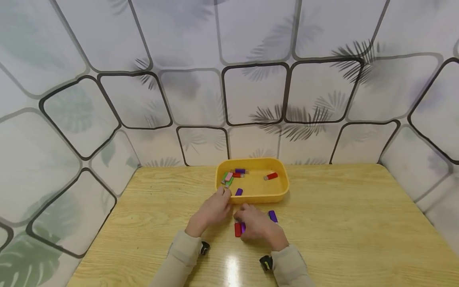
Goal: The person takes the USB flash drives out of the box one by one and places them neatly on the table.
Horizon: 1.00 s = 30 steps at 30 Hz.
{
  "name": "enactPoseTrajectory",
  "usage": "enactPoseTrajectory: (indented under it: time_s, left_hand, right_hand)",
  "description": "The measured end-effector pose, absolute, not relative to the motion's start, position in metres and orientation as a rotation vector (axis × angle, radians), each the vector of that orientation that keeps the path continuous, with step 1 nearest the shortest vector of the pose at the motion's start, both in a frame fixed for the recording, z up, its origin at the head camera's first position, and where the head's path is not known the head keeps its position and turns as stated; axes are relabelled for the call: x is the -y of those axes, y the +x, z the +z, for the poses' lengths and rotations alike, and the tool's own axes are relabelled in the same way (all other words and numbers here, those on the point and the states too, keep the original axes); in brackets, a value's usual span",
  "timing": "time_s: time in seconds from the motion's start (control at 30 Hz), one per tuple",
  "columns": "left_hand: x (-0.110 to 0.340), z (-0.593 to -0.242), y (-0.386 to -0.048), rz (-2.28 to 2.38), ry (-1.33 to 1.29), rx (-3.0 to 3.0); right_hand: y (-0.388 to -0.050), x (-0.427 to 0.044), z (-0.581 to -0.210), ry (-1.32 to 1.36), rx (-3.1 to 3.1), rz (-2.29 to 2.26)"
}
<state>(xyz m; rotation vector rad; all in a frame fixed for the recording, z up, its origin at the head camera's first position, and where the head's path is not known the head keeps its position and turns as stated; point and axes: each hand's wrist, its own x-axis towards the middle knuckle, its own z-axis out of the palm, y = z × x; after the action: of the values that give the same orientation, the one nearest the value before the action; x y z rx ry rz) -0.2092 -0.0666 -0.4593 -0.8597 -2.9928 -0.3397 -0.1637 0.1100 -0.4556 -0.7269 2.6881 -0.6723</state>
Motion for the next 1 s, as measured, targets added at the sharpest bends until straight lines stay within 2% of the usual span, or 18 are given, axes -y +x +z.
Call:
enactPoseTrajectory:
  time_s: [0.27, 0.67, 1.0]
  left_hand:
    - [0.066, -0.462, -0.210, -0.319, -0.857, 2.975]
    - [0.067, -0.459, -0.209, -0.295, -0.856, 2.997]
    - [0.067, -0.456, -0.208, -0.333, -0.869, 3.016]
  right_hand:
    - [-0.165, -0.120, -0.449, -0.755, -2.679, -0.754]
    - [-0.173, -0.165, -0.433, -0.520, -2.719, -1.137]
    - [-0.172, -0.180, -0.427, -0.459, -2.847, -1.135]
